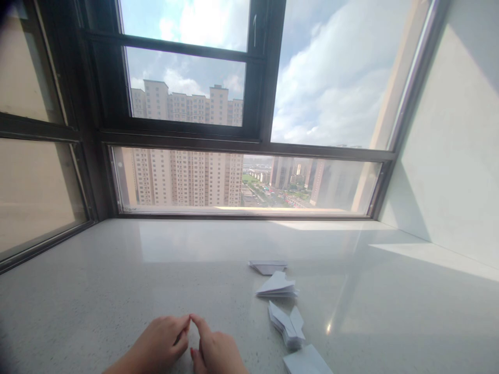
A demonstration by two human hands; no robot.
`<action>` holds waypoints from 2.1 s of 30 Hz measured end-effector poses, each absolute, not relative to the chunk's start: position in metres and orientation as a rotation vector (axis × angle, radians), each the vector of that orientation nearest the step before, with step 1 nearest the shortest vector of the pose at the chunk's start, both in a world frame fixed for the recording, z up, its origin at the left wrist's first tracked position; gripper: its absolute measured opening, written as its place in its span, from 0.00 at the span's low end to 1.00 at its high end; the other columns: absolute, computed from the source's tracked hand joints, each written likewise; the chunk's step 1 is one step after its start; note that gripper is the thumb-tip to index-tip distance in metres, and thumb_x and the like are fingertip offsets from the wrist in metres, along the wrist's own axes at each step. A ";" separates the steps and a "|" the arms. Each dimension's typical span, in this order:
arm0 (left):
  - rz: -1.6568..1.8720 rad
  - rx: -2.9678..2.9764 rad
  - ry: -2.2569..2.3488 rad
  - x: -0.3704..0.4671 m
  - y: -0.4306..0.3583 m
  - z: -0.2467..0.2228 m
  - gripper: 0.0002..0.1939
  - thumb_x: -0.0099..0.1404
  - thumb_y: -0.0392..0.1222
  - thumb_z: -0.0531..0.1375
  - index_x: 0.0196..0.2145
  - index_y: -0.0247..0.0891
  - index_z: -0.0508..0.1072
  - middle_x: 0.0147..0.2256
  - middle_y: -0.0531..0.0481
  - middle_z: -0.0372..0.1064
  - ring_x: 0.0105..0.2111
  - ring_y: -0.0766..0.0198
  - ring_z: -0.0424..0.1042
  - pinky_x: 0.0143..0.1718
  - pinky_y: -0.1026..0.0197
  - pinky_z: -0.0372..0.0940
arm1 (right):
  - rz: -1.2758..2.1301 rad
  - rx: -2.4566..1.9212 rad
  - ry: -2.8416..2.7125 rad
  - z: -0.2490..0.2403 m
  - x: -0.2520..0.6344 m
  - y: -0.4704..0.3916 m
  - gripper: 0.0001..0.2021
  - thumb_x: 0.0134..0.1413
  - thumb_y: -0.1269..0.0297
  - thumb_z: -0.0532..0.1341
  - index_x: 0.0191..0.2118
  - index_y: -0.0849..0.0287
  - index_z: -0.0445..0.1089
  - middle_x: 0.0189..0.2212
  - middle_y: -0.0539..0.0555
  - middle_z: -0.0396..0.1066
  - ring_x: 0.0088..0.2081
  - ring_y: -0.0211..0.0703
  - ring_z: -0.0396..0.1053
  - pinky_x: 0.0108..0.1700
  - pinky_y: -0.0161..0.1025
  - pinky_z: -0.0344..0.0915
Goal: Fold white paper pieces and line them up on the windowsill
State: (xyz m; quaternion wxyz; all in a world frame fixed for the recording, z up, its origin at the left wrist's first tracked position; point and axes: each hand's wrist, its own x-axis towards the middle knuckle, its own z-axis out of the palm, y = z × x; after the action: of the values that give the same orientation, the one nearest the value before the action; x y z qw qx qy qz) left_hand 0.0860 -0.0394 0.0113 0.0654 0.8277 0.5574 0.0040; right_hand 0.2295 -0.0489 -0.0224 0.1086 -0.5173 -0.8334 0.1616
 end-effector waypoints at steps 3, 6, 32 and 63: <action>0.021 2.511 1.685 0.087 -0.040 0.012 0.14 0.59 0.37 0.43 0.31 0.38 0.68 0.30 0.46 0.72 0.32 0.58 0.70 0.30 0.62 0.56 | 0.486 -1.519 -2.458 -0.021 0.230 -0.049 0.29 0.44 0.71 0.51 0.56 0.60 0.50 0.32 0.54 0.75 0.33 0.43 0.71 0.31 0.31 0.59; 0.029 2.508 1.698 0.087 -0.041 0.013 0.14 0.59 0.36 0.43 0.31 0.38 0.68 0.29 0.46 0.72 0.32 0.59 0.70 0.29 0.62 0.56 | 0.497 -1.516 -2.468 -0.019 0.229 -0.050 0.29 0.44 0.71 0.50 0.57 0.61 0.50 0.33 0.54 0.75 0.33 0.44 0.71 0.31 0.31 0.60; 0.035 2.499 1.686 0.086 -0.042 0.013 0.14 0.59 0.37 0.44 0.31 0.38 0.68 0.30 0.45 0.72 0.33 0.59 0.70 0.30 0.62 0.56 | 0.532 -1.530 -2.436 -0.020 0.228 -0.050 0.30 0.43 0.72 0.52 0.56 0.59 0.50 0.32 0.54 0.75 0.33 0.44 0.71 0.31 0.31 0.60; 0.051 2.524 1.654 0.083 -0.036 0.006 0.15 0.59 0.37 0.43 0.31 0.38 0.68 0.30 0.45 0.72 0.32 0.57 0.70 0.29 0.61 0.57 | 0.568 -1.543 -2.473 -0.015 0.227 -0.050 0.29 0.45 0.73 0.52 0.57 0.62 0.49 0.34 0.56 0.74 0.35 0.46 0.71 0.33 0.33 0.62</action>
State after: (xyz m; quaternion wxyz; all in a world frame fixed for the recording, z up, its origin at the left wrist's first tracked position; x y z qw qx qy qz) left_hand 0.0832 -0.0365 0.0060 0.0620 0.8347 0.5469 0.0168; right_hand 0.2271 -0.0498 -0.0153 0.0859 -0.5175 -0.8298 0.1904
